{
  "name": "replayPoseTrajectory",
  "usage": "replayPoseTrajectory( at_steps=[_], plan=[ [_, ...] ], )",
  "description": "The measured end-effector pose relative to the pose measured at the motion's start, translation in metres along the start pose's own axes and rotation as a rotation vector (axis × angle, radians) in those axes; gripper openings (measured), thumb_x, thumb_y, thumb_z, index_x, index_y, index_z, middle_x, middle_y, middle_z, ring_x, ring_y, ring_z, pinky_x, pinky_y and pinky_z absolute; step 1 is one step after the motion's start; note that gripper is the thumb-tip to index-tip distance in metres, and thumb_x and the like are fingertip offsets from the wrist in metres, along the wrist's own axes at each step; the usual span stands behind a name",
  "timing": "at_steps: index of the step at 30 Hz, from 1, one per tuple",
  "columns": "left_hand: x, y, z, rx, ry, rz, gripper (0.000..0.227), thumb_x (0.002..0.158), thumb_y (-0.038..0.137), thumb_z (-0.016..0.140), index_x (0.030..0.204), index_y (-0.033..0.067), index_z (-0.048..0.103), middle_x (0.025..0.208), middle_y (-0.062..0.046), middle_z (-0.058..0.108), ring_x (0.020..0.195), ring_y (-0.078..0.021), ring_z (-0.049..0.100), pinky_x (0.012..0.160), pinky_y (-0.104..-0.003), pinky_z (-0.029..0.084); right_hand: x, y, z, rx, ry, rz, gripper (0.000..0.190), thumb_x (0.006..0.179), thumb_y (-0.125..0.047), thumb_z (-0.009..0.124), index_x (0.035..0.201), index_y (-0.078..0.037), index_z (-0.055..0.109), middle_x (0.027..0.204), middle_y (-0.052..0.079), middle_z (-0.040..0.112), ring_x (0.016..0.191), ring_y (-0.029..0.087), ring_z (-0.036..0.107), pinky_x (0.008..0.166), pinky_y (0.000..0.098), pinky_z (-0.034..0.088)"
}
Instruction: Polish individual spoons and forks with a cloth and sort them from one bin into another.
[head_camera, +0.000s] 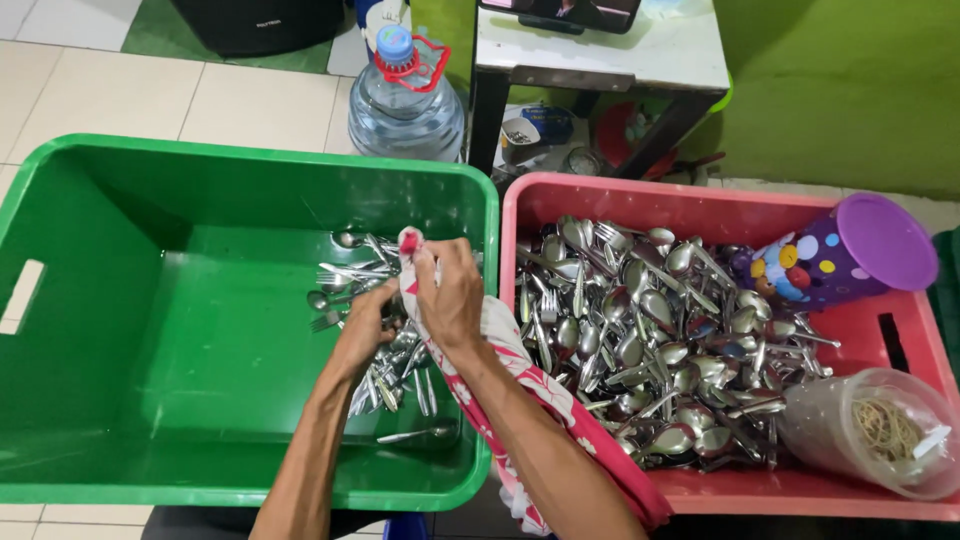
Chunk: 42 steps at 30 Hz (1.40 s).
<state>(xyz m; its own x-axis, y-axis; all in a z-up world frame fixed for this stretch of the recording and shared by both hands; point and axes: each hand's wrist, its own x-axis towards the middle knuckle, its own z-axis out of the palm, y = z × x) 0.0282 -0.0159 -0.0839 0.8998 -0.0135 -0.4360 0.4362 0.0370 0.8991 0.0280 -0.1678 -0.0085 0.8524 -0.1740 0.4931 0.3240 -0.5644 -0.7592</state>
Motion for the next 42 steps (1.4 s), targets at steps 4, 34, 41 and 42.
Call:
replayPoseTrajectory(
  at_steps=[4,34,41,42],
  plan=[
    [-0.052,0.069,0.022,-0.183,0.025,0.029,0.046,0.095,0.037,0.06,0.125,0.0024,0.064,0.108,-0.012,0.044,0.087,-0.0249,0.051,0.053,-0.024,0.047,0.007,-0.017,-0.013,0.192,0.043,0.314,0.015,0.09,-0.018,0.065,0.103,-0.01,0.065,0.092,0.013,0.066,0.096,0.039,0.068,0.086,0.0459,0.051],
    [-0.006,0.05,-0.004,-0.51,0.219,0.386,0.044,0.114,0.029,0.032,0.126,-0.0007,0.062,0.091,-0.018,0.071,0.097,-0.0322,0.076,0.092,-0.048,0.063,-0.023,-0.031,0.001,-0.201,-0.391,-0.323,0.036,0.091,-0.035,0.067,0.116,-0.009,0.065,0.099,0.009,0.061,0.094,0.032,0.069,0.069,0.0443,0.06],
    [0.001,0.043,-0.014,-0.535,0.178,0.405,0.039,0.113,0.03,0.044,0.106,-0.0021,0.064,0.075,-0.013,0.062,0.085,-0.0334,0.077,0.088,-0.05,0.064,-0.016,-0.023,-0.008,0.023,-0.791,-0.039,0.031,0.093,-0.037,0.058,0.084,-0.007,0.059,0.076,0.016,0.062,0.077,0.041,0.067,0.065,0.0502,0.053],
    [0.002,0.044,-0.02,-0.556,0.172,0.447,0.038,0.112,0.031,0.045,0.104,-0.0021,0.063,0.074,-0.013,0.06,0.083,-0.0328,0.077,0.089,-0.052,0.063,-0.01,-0.028,-0.017,0.196,-0.903,0.067,0.034,0.092,-0.036,0.061,0.084,-0.003,0.059,0.076,0.024,0.065,0.078,0.046,0.066,0.067,0.0546,0.05]
  ],
)
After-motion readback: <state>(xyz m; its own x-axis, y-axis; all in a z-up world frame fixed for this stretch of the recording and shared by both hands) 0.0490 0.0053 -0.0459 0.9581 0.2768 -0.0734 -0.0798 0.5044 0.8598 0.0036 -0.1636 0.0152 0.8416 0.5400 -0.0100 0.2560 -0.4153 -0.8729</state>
